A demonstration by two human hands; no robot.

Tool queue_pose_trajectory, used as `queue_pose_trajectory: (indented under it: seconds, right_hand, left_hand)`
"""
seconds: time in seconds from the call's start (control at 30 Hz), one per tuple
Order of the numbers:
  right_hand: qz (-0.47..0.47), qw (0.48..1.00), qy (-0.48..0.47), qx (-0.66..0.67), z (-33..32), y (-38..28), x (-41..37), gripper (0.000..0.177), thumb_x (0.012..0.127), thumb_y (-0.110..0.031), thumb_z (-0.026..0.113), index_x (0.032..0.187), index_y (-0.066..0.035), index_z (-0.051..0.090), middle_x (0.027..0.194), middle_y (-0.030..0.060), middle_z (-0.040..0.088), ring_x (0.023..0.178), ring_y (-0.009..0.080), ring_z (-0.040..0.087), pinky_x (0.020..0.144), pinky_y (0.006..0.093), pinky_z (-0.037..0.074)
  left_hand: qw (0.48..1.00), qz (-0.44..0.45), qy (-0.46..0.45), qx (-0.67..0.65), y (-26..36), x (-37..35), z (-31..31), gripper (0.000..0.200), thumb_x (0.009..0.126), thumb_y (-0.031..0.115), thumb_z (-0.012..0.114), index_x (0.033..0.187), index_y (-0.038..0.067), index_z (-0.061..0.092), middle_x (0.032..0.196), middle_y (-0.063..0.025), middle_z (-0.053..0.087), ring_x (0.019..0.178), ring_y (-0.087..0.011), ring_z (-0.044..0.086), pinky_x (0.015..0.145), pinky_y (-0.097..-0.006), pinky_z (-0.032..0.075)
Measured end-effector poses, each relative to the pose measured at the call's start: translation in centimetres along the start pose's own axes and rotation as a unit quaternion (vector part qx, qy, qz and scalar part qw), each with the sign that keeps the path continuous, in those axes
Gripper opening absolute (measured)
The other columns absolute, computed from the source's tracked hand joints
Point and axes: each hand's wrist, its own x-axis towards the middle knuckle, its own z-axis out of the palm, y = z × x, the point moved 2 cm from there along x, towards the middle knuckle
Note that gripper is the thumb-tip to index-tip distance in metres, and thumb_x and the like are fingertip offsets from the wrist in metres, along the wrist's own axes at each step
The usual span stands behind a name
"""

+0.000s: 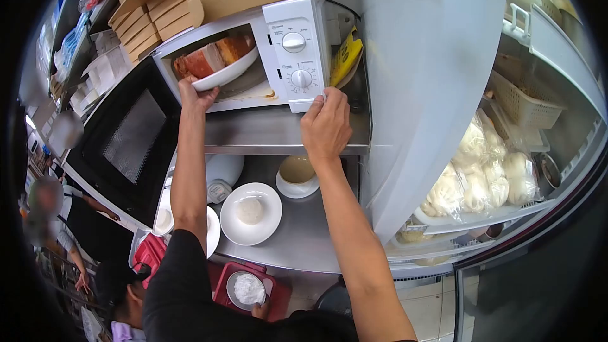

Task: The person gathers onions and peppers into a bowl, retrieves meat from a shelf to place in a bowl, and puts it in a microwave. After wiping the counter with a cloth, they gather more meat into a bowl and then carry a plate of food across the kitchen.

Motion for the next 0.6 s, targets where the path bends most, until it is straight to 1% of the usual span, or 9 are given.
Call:
queue_pose_trajectory:
  seconds: [0.03,0.07,0.17,0.2,0.33,0.4,0.5,0.53,0.6]
  right_hand:
    - [0.003,1.000,-0.001,-0.002,-0.1,0.0,-0.1,0.017,0.084,-0.014,0.050,0.098,-0.005,0.049,0.096,0.0122,0.056,0.090,0.0329,0.055,0.068,0.0455,0.046]
    - [0.006,1.000,-0.012,-0.008,-0.1,-0.1,0.0,0.017,0.084,-0.014,0.051,0.098,-0.005,0.049,0.095,0.0120,0.056,0.090,0.0325,0.055,0.067,0.0453,0.046]
    - [0.006,1.000,-0.020,-0.014,-0.1,0.1,0.0,0.017,0.083,-0.014,0.052,0.098,-0.005,0.049,0.095,0.0116,0.056,0.089,0.0318,0.055,0.067,0.0448,0.046]
    - [0.001,1.000,-0.015,-0.014,0.0,0.1,0.0,0.018,0.082,-0.014,0.053,0.097,-0.005,0.049,0.094,0.0113,0.056,0.088,0.0316,0.055,0.066,0.0445,0.047]
    - [-0.005,0.999,-0.018,-0.028,0.0,0.1,0.0,0.018,0.082,-0.014,0.053,0.097,-0.005,0.049,0.094,0.0109,0.056,0.088,0.0313,0.055,0.066,0.0441,0.047]
    - [0.010,0.999,-0.028,-0.022,0.0,0.1,0.0,0.017,0.082,-0.014,0.053,0.097,-0.005,0.049,0.093,0.0110,0.056,0.088,0.0310,0.055,0.065,0.0439,0.047]
    - [0.007,0.999,-0.027,-0.019,0.0,0.0,0.1,0.018,0.082,-0.014,0.053,0.097,-0.005,0.049,0.093,0.0112,0.056,0.087,0.0308,0.055,0.065,0.0439,0.046]
    - [0.011,0.999,-0.028,-0.022,-0.1,0.0,0.1,0.018,0.082,-0.014,0.053,0.097,-0.005,0.049,0.093,0.0112,0.056,0.087,0.0308,0.055,0.065,0.0439,0.046]
    - [0.015,0.999,-0.035,-0.016,0.0,-0.1,0.1,0.018,0.082,-0.014,0.053,0.096,-0.004,0.049,0.093,0.0115,0.056,0.087,0.0310,0.055,0.064,0.0440,0.046]
  left_hand:
    - [1.000,-0.005,0.015,0.003,0.0,0.6,0.4,0.037,0.062,0.017,0.044,0.096,0.003,0.048,0.099,-0.0168,0.049,0.087,-0.0319,0.051,0.065,-0.0443,0.047]
    - [1.000,-0.010,0.008,-0.005,0.2,0.9,1.1,0.029,0.064,0.017,0.044,0.091,0.005,0.049,0.100,-0.0173,0.049,0.089,-0.0319,0.051,0.068,-0.0456,0.046]
    - [0.999,-0.023,0.035,0.014,-0.1,1.5,2.7,0.023,0.065,0.016,0.045,0.086,0.007,0.048,0.101,-0.0180,0.049,0.088,-0.0323,0.051,0.069,-0.0462,0.046]
    - [0.999,-0.026,0.037,0.003,-0.4,2.6,2.7,0.021,0.066,0.017,0.046,0.085,0.007,0.048,0.103,-0.0188,0.049,0.091,-0.0332,0.049,0.071,-0.0464,0.045]
    - [0.999,-0.031,0.034,0.011,-1.3,3.8,3.0,0.023,0.067,0.017,0.045,0.088,0.008,0.048,0.106,-0.0195,0.048,0.095,-0.0339,0.047,0.070,-0.0461,0.045]
    - [0.999,-0.039,0.027,0.010,-1.5,3.4,3.7,0.024,0.069,0.018,0.044,0.090,0.008,0.047,0.110,-0.0191,0.046,0.098,-0.0339,0.046,0.072,-0.0462,0.044]
    - [0.999,-0.035,0.030,0.019,-1.8,3.7,4.0,0.023,0.070,0.019,0.043,0.091,0.009,0.047,0.113,-0.0179,0.045,0.098,-0.0336,0.046,0.073,-0.0463,0.044]
    - [0.998,-0.055,0.027,0.018,-1.8,4.2,3.8,0.017,0.072,0.018,0.041,0.087,0.011,0.046,0.114,-0.0169,0.045,0.099,-0.0332,0.045,0.074,-0.0467,0.043]
    - [0.998,-0.047,0.037,0.023,-2.2,3.7,3.8,0.015,0.072,0.017,0.041,0.085,0.011,0.046,0.114,-0.0168,0.045,0.100,-0.0334,0.045,0.075,-0.0469,0.043]
